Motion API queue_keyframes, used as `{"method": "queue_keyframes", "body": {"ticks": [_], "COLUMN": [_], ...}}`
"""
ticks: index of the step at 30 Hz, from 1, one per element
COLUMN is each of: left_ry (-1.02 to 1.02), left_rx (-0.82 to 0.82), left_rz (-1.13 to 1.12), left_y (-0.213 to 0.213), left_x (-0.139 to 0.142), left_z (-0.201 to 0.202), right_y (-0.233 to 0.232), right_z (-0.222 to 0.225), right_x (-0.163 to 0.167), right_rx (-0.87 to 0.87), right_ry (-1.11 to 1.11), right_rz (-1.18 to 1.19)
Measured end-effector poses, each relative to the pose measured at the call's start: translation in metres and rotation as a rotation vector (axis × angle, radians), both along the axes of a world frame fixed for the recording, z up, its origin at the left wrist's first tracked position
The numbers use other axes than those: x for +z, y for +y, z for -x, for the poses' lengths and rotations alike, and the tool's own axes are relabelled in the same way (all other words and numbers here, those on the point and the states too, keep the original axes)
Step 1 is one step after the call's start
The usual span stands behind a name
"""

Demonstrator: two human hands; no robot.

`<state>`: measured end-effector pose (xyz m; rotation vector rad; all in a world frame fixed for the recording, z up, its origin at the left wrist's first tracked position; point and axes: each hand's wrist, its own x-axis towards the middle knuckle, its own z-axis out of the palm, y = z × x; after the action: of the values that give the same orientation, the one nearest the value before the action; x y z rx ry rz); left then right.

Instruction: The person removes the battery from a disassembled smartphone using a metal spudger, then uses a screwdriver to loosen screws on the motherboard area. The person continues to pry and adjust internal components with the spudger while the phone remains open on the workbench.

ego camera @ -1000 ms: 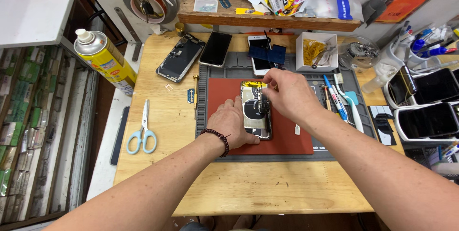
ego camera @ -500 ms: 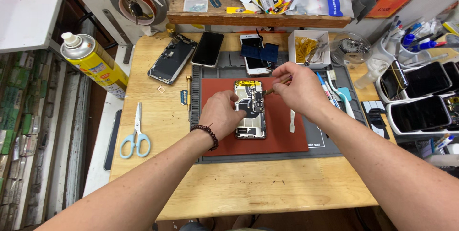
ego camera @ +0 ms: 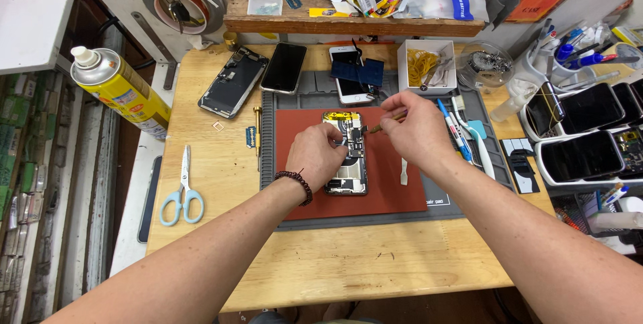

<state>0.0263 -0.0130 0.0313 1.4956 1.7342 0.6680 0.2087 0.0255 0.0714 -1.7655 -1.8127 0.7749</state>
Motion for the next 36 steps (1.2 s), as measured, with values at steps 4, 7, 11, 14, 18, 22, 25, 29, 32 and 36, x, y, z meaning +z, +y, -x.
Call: {"method": "queue_keyframes", "body": {"ticks": [4, 7, 11, 14, 18, 22, 25, 29, 32, 36], "left_ry": [-0.015, -0.014, 0.033, 0.033, 0.052, 0.049, 0.046, 0.08, 0.047, 0.06], "left_rx": [0.053, 0.167, 0.209, 0.203, 0.175, 0.154, 0.149, 0.135, 0.143, 0.137], "left_rz": [0.005, 0.066, 0.065, 0.089, 0.101, 0.14, 0.157, 0.1, 0.134, 0.124], "left_y": [-0.002, -0.003, 0.004, 0.009, 0.011, 0.011, 0.011, 0.011, 0.011, 0.011], "left_x": [-0.002, -0.009, -0.022, -0.03, -0.032, -0.03, -0.029, -0.03, -0.031, -0.031], "left_z": [-0.001, 0.002, 0.012, 0.016, 0.017, 0.017, 0.018, 0.019, 0.02, 0.02], "right_y": [0.0, 0.002, 0.003, 0.003, 0.003, 0.004, 0.005, 0.003, 0.003, 0.003], "right_z": [-0.005, -0.005, -0.005, -0.002, -0.003, -0.003, -0.003, -0.003, -0.002, -0.002], "right_x": [-0.008, -0.01, -0.008, -0.008, -0.006, -0.005, -0.006, -0.007, -0.007, -0.005], "right_rx": [0.001, 0.004, -0.013, -0.017, -0.016, -0.01, -0.01, -0.016, -0.017, -0.016], "right_ry": [-0.008, 0.019, 0.018, 0.009, 0.019, 0.042, 0.086, 0.014, 0.055, 0.079], "right_rz": [0.021, 0.008, 0.028, 0.059, 0.077, 0.079, 0.075, 0.066, 0.086, 0.082]}}
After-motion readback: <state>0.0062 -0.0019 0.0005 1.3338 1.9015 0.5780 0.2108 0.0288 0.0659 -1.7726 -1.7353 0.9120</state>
